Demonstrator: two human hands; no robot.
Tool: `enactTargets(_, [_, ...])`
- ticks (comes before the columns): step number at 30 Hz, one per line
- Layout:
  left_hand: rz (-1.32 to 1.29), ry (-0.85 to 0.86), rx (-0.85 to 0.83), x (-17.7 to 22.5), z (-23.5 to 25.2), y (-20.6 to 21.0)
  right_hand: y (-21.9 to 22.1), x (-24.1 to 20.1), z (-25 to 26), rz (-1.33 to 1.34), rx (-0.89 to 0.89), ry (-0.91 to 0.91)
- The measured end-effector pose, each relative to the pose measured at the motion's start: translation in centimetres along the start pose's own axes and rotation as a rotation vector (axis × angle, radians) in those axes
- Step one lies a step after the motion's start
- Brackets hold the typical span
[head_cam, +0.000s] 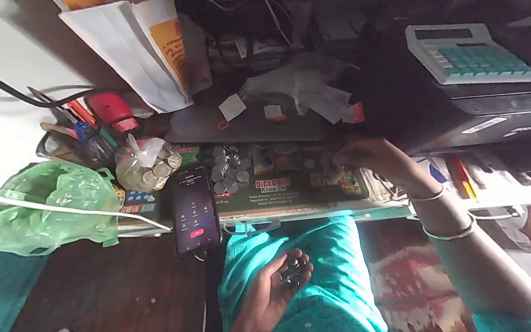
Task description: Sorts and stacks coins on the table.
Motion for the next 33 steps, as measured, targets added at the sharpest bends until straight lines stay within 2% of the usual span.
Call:
enactTargets(8, [-0.031, -0.011, -0.004, -0.2, 0.0, -0.4, -0.3, 0.8, 0.3, -0.130, 0.025, 0.073])
enactTargets(13, [-0.025, -0.008, -0.022, 0.0, 0.0, -0.3, -0.7, 0.2, -0.2, 0.012, 0.011, 0.034])
enactTargets(18, [-0.010, -0.010, -0.024, -0.1, -0.1, -0.2, -1.0, 0.7, 0.3, -0.213, 0.101, 0.058])
enactTargets(22, [-0.010, 0.005, -0.054, 0.0, -0.3, -0.1, -1.5, -0.6, -0.5, -0.177, 0.046, 0.015])
enactTargets(25, [-0.019, -0.008, -0.043, -0.1, -0.3, 0.3, -1.4, -0.7, -0.6, -0.166, 0.145, -0.008])
enactTargets(30, [-0.002, -0.037, -0.137, -0.3, -0.4, 1.8, -1.5, -2.4, -1.8, -0.497, 0.464, -0.180])
enactTargets(33, [-0.033, -0.034, -0.107, -0.3, -0.6, 2.1, 1.3, -4.2, -5.2, -0.460, 0.453, -0.316])
Point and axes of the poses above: each hand's wrist, its own z-axis towards the middle knuckle, its own y-axis out of the palm, x = y × z, the point moved 8 cm from there along z, towards the middle knuckle, and after that the axes turned 3 degrees about -x, right-handed, at the moved point
